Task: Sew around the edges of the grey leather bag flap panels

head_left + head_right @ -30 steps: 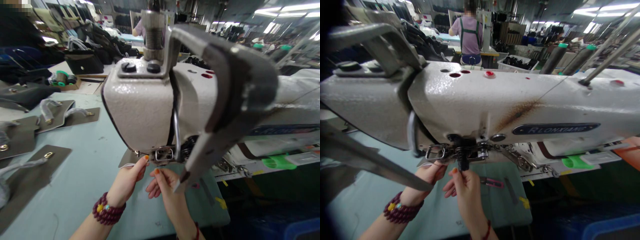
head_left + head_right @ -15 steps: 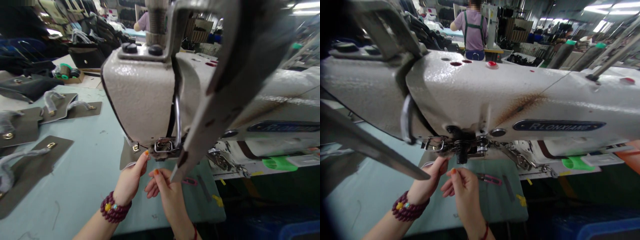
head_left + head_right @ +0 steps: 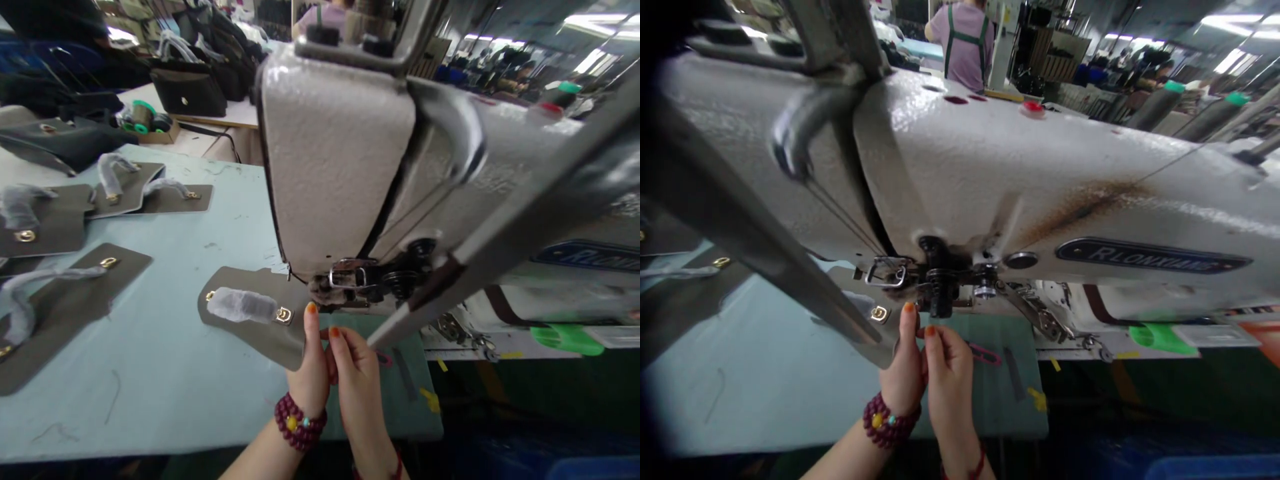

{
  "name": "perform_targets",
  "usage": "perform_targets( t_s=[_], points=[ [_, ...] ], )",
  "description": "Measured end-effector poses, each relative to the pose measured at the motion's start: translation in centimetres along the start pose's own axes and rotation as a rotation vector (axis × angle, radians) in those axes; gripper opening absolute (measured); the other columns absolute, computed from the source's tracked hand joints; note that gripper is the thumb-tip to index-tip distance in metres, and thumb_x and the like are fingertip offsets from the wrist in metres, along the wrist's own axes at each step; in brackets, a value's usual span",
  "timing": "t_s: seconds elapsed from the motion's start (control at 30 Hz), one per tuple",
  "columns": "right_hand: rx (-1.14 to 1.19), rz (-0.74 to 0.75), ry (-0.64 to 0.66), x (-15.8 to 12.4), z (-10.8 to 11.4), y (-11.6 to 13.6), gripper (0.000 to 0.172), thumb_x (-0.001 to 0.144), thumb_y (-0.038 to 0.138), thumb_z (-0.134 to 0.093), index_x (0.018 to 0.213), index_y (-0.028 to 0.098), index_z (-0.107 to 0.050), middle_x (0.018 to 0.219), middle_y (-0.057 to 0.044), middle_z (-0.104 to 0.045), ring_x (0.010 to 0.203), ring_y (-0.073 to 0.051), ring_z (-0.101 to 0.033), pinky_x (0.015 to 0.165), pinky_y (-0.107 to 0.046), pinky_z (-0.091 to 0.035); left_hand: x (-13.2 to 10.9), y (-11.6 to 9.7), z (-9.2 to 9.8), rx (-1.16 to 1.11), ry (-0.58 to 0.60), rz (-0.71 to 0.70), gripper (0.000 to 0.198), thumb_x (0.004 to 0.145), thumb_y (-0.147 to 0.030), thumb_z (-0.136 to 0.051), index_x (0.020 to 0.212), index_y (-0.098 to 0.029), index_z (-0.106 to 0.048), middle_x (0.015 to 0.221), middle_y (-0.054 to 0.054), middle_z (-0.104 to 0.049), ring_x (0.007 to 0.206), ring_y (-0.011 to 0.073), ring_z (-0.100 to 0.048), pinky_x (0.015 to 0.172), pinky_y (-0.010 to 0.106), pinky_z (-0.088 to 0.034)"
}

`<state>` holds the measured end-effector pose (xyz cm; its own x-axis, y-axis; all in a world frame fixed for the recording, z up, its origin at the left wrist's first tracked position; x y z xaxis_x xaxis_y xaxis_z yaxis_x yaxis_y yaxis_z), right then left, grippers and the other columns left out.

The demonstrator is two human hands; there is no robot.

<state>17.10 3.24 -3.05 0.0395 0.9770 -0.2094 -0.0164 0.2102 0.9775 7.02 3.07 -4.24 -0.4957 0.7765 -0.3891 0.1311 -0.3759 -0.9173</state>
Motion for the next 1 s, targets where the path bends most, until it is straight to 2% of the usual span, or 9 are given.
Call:
perform_targets(
  t_s=[0.07, 0.17, 0.2, 0.27, 0.33, 0.47, 0.57, 0.7, 1.0],
  points=[
    [-0.027, 0.023, -0.001, 0.2, 0.1, 0.5, 0.034, 0.092, 0.041, -0.053, 0.068, 0.018, -0.057, 0.054, 0.003, -0.046, 0.049, -0.011, -0.041, 0.046, -0.021, -0.032, -0.5, 0.8, 0.5, -0.026, -0.051, -0.039, 0.048, 0.083, -0.063, -0.051, 0.086, -0.017, -0.064, 0.080, 0.009, -0.069, 0.076, 0.0231, -0.065, 0.063, 0.032, -0.052],
    [-0.060, 0.057, -0.022, 0.5, 0.4, 1.3, 0.032, 0.093, 0.043, -0.052, 0.077, 0.017, -0.062, 0.063, 0.000, -0.057, 0.055, -0.014, -0.052, 0.052, -0.023, -0.040, -1.6, 3.8, 3.0, -0.128, 0.033, -0.155, 0.055, 0.085, -0.058, -0.053, 0.120, -0.015, -0.054, 0.119, 0.015, -0.063, 0.110, 0.0278, -0.060, 0.092, 0.037, -0.050],
    [-0.070, 0.061, -0.027, 0.6, 0.3, 1.5, 0.033, 0.093, 0.044, -0.051, 0.079, 0.017, -0.064, 0.066, -0.002, -0.060, 0.059, -0.015, -0.055, 0.054, -0.023, -0.041, -1.6, 5.1, 4.5, -0.140, 0.083, -0.178, 0.057, 0.091, -0.054, -0.046, 0.135, -0.018, -0.042, 0.132, 0.015, -0.055, 0.120, 0.0280, -0.055, 0.096, 0.038, -0.048],
    [-0.097, 0.068, -0.038, 0.7, 0.0, 1.9, 0.035, 0.094, 0.046, -0.051, 0.079, 0.017, -0.064, 0.068, -0.002, -0.061, 0.062, -0.015, -0.056, 0.055, -0.023, -0.041, -0.8, 6.6, 9.3, -0.034, -0.029, -0.270, 0.054, 0.096, -0.047, -0.034, 0.142, -0.020, -0.034, 0.143, 0.016, -0.044, 0.127, 0.0299, -0.049, 0.092, 0.039, -0.051],
    [-0.133, 0.090, -0.032, 1.0, -0.9, 2.5, 0.039, 0.094, 0.046, -0.050, 0.070, 0.017, -0.060, 0.063, 0.000, -0.056, 0.058, -0.014, -0.051, 0.052, -0.023, -0.036, 1.2, 5.5, 12.7, 0.218, -0.033, -0.467, 0.050, 0.098, -0.037, -0.035, 0.146, -0.025, -0.030, 0.150, 0.013, -0.035, 0.136, 0.0311, -0.038, 0.105, 0.047, -0.041],
    [-0.194, 0.153, -0.009, 1.5, -3.2, 3.5, 0.042, 0.095, 0.040, -0.048, 0.059, 0.019, -0.044, 0.054, 0.005, -0.038, 0.052, -0.010, -0.035, 0.049, -0.024, -0.025, 4.6, -1.6, 10.1, 0.782, 0.425, -1.146, 0.060, 0.096, -0.043, -0.036, 0.151, -0.026, -0.021, 0.158, 0.013, -0.024, 0.144, 0.0382, -0.020, 0.113, 0.063, -0.021],
    [-0.215, 0.154, -0.020, 1.8, -3.9, 3.6, 0.039, 0.094, 0.035, -0.047, 0.059, 0.018, -0.045, 0.054, 0.005, -0.037, 0.052, -0.010, -0.032, 0.049, -0.024, -0.023, 5.7, -6.5, 6.9, 0.932, 0.583, -1.428, 0.072, 0.090, -0.055, -0.045, 0.150, -0.019, -0.027, 0.147, 0.018, -0.043, 0.141, 0.0403, -0.028, 0.113, 0.064, -0.019],
    [-0.191, 0.133, -0.009, 1.8, -3.7, 3.3, 0.037, 0.094, 0.036, -0.047, 0.062, 0.016, -0.053, 0.058, 0.002, -0.043, 0.056, -0.011, -0.035, 0.052, -0.024, -0.027, 4.5, -9.5, 4.9, 1.078, 0.650, -1.516, 0.062, 0.087, -0.052, -0.054, 0.141, -0.021, -0.045, 0.123, 0.014, -0.060, 0.116, 0.0327, -0.055, 0.105, 0.051, -0.040],
    [-0.213, 0.144, -0.006, 2.1, -2.8, 3.1, 0.040, 0.095, 0.036, -0.045, 0.060, 0.017, -0.049, 0.057, 0.003, -0.043, 0.056, -0.011, -0.036, 0.051, -0.024, -0.027, 2.3, -10.0, 5.3, 1.145, 0.438, -1.423, 0.050, 0.092, -0.052, -0.044, 0.127, -0.020, -0.058, 0.119, 0.018, -0.056, 0.106, 0.0341, -0.056, 0.084, 0.050, -0.052]
  ],
)
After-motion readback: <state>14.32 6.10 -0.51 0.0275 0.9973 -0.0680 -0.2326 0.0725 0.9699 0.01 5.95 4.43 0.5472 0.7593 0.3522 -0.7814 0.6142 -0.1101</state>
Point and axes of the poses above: each hand's wrist, its own x-axis towards the middle knuckle, its own z-axis out of the back of the hand, y = z × x, the point moved 7 cm from there along x, towards the middle knuckle
